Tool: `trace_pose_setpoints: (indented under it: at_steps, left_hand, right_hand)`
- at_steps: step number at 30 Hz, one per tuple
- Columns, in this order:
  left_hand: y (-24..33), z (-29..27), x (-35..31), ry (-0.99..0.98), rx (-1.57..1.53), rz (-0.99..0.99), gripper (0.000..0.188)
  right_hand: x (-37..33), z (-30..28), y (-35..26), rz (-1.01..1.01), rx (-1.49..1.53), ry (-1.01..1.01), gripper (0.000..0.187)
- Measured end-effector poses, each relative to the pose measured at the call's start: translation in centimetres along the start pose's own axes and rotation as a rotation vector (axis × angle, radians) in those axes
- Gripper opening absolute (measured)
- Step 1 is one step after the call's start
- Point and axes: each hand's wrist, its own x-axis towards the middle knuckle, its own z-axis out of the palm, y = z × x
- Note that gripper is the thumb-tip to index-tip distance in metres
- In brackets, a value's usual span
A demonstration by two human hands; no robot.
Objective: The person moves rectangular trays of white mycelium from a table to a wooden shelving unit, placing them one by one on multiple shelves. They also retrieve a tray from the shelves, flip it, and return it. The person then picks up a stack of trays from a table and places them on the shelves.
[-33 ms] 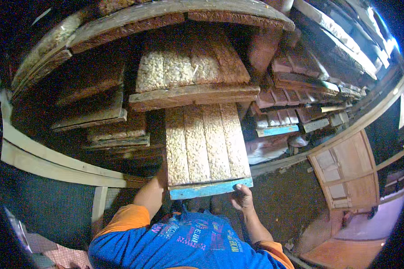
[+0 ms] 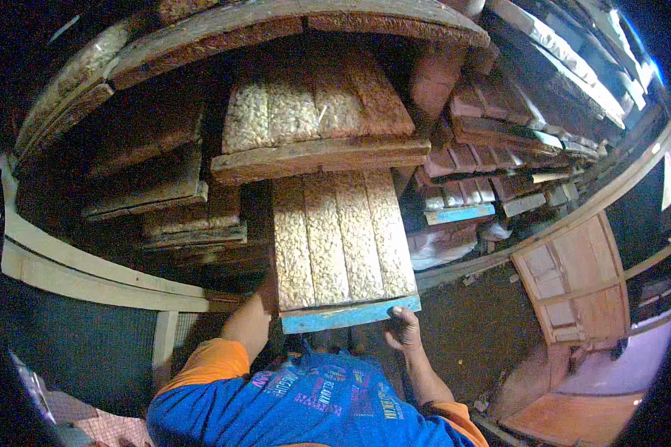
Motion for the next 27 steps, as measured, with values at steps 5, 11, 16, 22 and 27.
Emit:
trace_pose_setpoints:
  at_steps: [5,11,16,22,27]
  left_hand:
    - [0.1,1.8,2.0,-0.022,0.045,-0.029,0.06]
    - [0.2,2.4,2.3,-0.023,0.067,-0.032,0.061]
    - [-0.2,2.7,1.7,-0.03,0.083,-0.031,0.062]
    - [-1.7,3.5,-0.1,-0.048,0.08,-0.036,0.063]
    - [-3.4,4.4,-2.6,-0.08,0.066,-0.044,0.063]
  right_hand:
    - [-1.4,-1.0,-0.3,0.099,-0.059,-0.075,0.014]
    - [-2.2,-1.3,0.8,0.029,0.03,-0.115,0.011]
    - [-2.1,-4.3,1.2,0.018,-0.043,-0.092,0.016]
    - [-1.9,-7.7,0.9,0.025,-0.011,-0.077,0.014]
    - [-3.2,-7.9,0.0,0.006,0.06,-0.184,0.015]
